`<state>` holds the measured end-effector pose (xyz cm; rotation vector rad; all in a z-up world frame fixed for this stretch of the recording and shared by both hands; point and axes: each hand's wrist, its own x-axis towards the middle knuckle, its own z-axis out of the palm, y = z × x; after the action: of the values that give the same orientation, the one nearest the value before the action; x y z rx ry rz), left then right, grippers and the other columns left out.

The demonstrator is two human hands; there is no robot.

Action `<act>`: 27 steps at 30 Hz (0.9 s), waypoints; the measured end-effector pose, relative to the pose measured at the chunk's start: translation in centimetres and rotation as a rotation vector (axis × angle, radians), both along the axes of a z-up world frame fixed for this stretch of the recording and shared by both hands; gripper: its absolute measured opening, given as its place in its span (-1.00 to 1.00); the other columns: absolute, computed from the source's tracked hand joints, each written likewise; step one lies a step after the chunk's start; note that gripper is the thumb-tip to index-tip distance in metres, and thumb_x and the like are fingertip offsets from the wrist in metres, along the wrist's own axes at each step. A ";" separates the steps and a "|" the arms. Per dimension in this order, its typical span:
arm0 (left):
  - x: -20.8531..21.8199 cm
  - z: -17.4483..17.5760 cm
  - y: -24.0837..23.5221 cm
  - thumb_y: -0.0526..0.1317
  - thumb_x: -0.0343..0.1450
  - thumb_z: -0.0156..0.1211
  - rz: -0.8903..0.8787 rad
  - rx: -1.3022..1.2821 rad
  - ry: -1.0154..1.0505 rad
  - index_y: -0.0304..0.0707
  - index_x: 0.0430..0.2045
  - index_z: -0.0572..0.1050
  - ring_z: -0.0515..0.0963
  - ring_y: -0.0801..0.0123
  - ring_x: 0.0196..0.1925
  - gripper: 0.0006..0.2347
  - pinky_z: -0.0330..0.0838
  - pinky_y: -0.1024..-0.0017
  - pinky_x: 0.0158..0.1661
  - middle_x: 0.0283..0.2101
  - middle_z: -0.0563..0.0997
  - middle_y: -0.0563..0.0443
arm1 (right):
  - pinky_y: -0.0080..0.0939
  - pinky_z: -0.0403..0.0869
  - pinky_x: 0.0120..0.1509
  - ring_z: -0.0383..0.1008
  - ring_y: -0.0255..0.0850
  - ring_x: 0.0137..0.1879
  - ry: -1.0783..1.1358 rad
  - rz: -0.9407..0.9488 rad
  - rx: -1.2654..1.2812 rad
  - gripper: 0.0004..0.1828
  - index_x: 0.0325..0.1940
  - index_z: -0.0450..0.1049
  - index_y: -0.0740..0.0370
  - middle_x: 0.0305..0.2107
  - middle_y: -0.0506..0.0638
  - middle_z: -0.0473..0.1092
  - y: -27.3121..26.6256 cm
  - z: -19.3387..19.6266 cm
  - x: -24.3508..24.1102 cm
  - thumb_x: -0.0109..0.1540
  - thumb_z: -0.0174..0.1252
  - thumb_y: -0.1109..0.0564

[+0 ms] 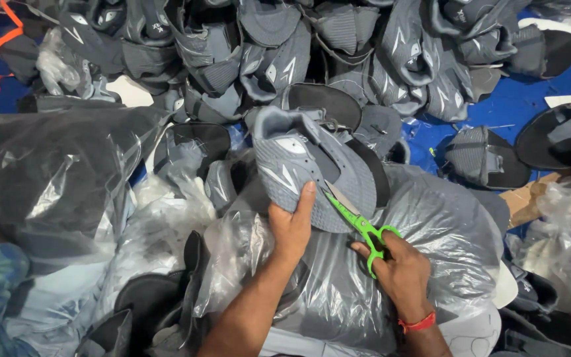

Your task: The person trims excess material from grey shoe uppers using scissors.

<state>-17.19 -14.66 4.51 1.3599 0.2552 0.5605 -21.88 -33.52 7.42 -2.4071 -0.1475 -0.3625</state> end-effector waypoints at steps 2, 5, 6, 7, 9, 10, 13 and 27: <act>0.1 -0.4 -0.1 -0.31 0.45 0.27 -0.013 -0.045 -0.021 -0.51 -0.07 0.54 0.63 0.44 -0.09 -0.77 0.52 0.44 -0.05 -0.10 0.67 -0.04 | -0.10 0.38 -0.42 0.43 -0.03 -0.52 0.026 -0.011 0.011 -0.55 -0.35 0.49 0.26 -0.56 0.07 0.45 0.1 0.3 0.1 0.00 0.48 -0.11; 0.3 0.1 -0.1 -0.31 0.47 0.25 -0.015 -0.081 -0.033 -0.51 -0.08 0.55 0.62 0.46 -0.10 -0.78 0.51 0.44 -0.05 -0.10 0.66 -0.02 | -0.09 0.37 -0.44 0.41 -0.01 -0.53 0.050 -0.019 0.013 -0.55 -0.37 0.48 0.25 -0.58 0.08 0.44 -0.1 0.4 0.1 0.00 0.48 -0.12; 0.4 0.5 0.1 -0.31 0.49 0.24 0.000 -0.071 -0.027 -0.52 -0.09 0.57 0.62 0.46 -0.12 -0.80 0.52 0.44 -0.07 -0.12 0.67 -0.01 | -0.08 0.37 -0.44 0.41 0.00 -0.53 0.047 -0.014 0.006 -0.55 -0.38 0.47 0.25 -0.59 0.08 0.43 -0.2 0.3 0.1 0.00 0.48 -0.12; 0.4 0.5 -0.1 -0.31 0.49 0.24 -0.004 -0.068 -0.027 -0.52 -0.09 0.57 0.62 0.46 -0.12 -0.80 0.52 0.44 -0.07 -0.12 0.67 -0.01 | -0.08 0.37 -0.44 0.41 0.00 -0.53 0.047 -0.018 0.009 -0.55 -0.38 0.47 0.25 -0.59 0.08 0.43 -0.3 0.3 0.1 0.00 0.48 -0.12; 0.3 0.5 -0.2 -0.31 0.48 0.25 -0.012 -0.109 -0.056 -0.51 -0.11 0.56 0.61 0.47 -0.12 -0.81 0.51 0.45 -0.07 -0.13 0.65 0.00 | -0.07 0.37 -0.44 0.41 0.03 -0.53 0.032 -0.002 0.001 -0.54 -0.40 0.45 0.25 -0.59 0.09 0.43 -0.3 0.4 0.2 0.00 0.48 -0.13; 0.2 0.7 -0.2 -0.31 0.48 0.25 -0.013 -0.107 -0.056 -0.51 -0.11 0.56 0.61 0.47 -0.12 -0.81 0.51 0.45 -0.07 -0.13 0.65 0.00 | -0.07 0.37 -0.44 0.41 0.03 -0.53 0.032 -0.003 0.003 -0.54 -0.40 0.45 0.25 -0.59 0.09 0.43 -0.3 0.1 0.2 0.00 0.48 -0.13; 0.1 0.9 -0.5 -0.32 0.46 0.26 0.001 -0.091 -0.001 -0.51 -0.13 0.56 0.61 0.48 -0.15 -0.81 0.51 0.45 -0.09 -0.15 0.66 0.00 | -0.07 0.36 -0.46 0.42 0.03 -0.53 0.013 0.005 0.015 -0.56 -0.40 0.45 0.24 -0.59 0.09 0.43 -0.6 -0.6 0.2 0.02 0.47 -0.12; 1.2 -0.7 1.4 -0.39 0.47 0.28 -0.308 -0.503 -0.173 -0.52 0.14 0.43 0.53 0.35 0.12 -0.65 0.35 0.38 0.19 0.10 0.57 -0.07 | -0.32 0.31 -0.43 0.34 -0.40 -0.51 0.510 0.073 0.494 -0.66 -0.21 0.63 0.25 -0.59 -0.10 0.49 -5.1 -5.6 0.8 0.01 0.48 0.07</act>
<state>-16.01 -13.25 3.79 0.8353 0.0363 0.3222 -21.04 -38.66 1.87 -1.9235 0.0785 0.2335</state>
